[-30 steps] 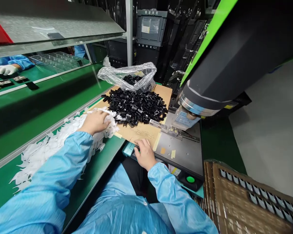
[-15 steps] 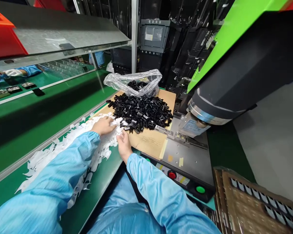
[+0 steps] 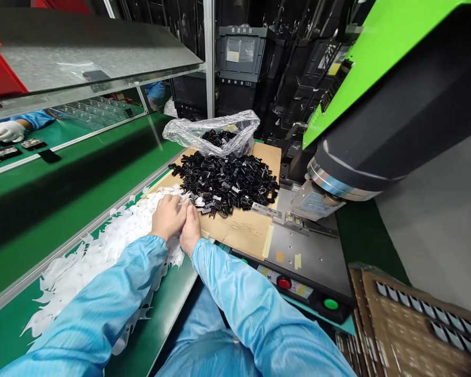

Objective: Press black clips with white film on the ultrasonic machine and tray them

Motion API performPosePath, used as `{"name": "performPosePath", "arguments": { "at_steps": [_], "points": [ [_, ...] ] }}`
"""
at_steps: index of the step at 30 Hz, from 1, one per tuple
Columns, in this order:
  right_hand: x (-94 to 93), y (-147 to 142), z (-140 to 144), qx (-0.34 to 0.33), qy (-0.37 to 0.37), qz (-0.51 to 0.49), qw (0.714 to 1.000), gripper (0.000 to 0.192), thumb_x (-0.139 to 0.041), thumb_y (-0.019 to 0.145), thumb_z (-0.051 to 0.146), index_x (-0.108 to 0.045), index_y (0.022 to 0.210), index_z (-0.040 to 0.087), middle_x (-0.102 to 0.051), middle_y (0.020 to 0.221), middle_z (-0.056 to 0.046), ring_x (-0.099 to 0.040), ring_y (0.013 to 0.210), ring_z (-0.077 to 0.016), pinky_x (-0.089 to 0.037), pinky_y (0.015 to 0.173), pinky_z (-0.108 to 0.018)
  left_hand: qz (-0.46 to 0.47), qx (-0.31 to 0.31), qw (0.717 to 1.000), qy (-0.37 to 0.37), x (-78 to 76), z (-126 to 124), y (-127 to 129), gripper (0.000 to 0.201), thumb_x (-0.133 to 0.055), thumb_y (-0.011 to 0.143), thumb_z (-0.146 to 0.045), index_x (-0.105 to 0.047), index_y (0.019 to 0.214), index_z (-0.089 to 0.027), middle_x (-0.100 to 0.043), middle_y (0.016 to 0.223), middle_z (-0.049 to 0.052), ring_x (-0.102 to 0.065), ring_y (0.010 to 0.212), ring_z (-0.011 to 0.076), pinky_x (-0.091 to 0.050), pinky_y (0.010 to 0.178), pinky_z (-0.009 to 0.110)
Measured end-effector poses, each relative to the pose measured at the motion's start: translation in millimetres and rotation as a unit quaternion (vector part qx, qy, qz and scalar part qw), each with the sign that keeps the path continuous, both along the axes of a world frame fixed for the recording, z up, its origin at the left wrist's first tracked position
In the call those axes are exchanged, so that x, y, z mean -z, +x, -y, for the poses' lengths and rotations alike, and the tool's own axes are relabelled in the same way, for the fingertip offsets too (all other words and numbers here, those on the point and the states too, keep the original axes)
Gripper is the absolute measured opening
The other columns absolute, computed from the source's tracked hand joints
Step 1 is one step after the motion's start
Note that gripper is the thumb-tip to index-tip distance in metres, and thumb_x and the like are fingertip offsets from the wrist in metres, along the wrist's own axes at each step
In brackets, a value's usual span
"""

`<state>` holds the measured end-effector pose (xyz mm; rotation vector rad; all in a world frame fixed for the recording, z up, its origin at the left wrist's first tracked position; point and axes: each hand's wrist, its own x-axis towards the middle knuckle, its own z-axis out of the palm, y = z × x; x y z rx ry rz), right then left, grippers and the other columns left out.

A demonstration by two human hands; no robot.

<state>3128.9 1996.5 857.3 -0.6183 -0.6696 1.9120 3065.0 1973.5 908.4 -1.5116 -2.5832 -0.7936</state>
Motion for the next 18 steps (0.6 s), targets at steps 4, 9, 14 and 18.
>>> {"name": "performPosePath", "arguments": {
  "at_steps": [4, 9, 14, 18],
  "points": [
    [-14.6, 1.8, 3.2, -0.007, -0.025, -0.005, 1.000, 0.039, -0.058, 0.102, 0.055, -0.070, 0.121, 0.023, -0.079, 0.124, -0.004, -0.074, 0.118, -0.0186, -0.059, 0.107, -0.036, -0.019, -0.017, 0.997, 0.066, 4.1, -0.2, 8.7, 0.036, -0.045, 0.107, -0.053, -0.064, 0.097, -0.024, -0.063, 0.107, 0.014, -0.059, 0.106, 0.0341, -0.050, 0.090, 0.047],
    [-30.2, 6.1, 7.8, -0.001, -0.039, -0.030, 0.999, 0.034, -0.058, 0.102, 0.049, -0.071, 0.120, 0.023, -0.081, 0.117, -0.004, -0.074, 0.116, -0.0182, -0.058, 0.108, -0.035, -0.047, -0.024, 0.989, 0.137, 2.5, 0.1, 13.2, 0.033, -0.050, 0.106, -0.050, -0.058, 0.086, -0.025, -0.060, 0.099, 0.013, -0.055, 0.100, 0.0323, -0.046, 0.090, 0.045],
    [-38.8, 12.8, 9.5, 0.016, -0.043, -0.059, 0.997, 0.033, -0.057, 0.101, 0.047, -0.070, 0.120, 0.023, -0.079, 0.126, -0.005, -0.073, 0.121, -0.0166, -0.055, 0.113, -0.033, -0.063, -0.006, 0.985, 0.158, -3.6, -1.3, 19.3, 0.032, -0.052, 0.105, -0.049, -0.056, 0.086, -0.025, -0.058, 0.098, 0.012, -0.054, 0.101, 0.0317, -0.044, 0.092, 0.044],
    [-43.8, 29.2, 6.5, 0.030, -0.042, -0.082, 0.995, 0.034, -0.056, 0.101, 0.049, -0.068, 0.121, 0.024, -0.078, 0.129, -0.005, -0.075, 0.118, -0.0183, -0.057, 0.113, -0.036, -0.060, 0.019, 0.984, 0.169, -8.3, -8.8, 35.3, 0.033, -0.052, 0.104, -0.052, -0.059, 0.089, -0.024, -0.059, 0.103, 0.014, -0.054, 0.105, 0.0329, -0.044, 0.094, 0.046]
  ]
}}
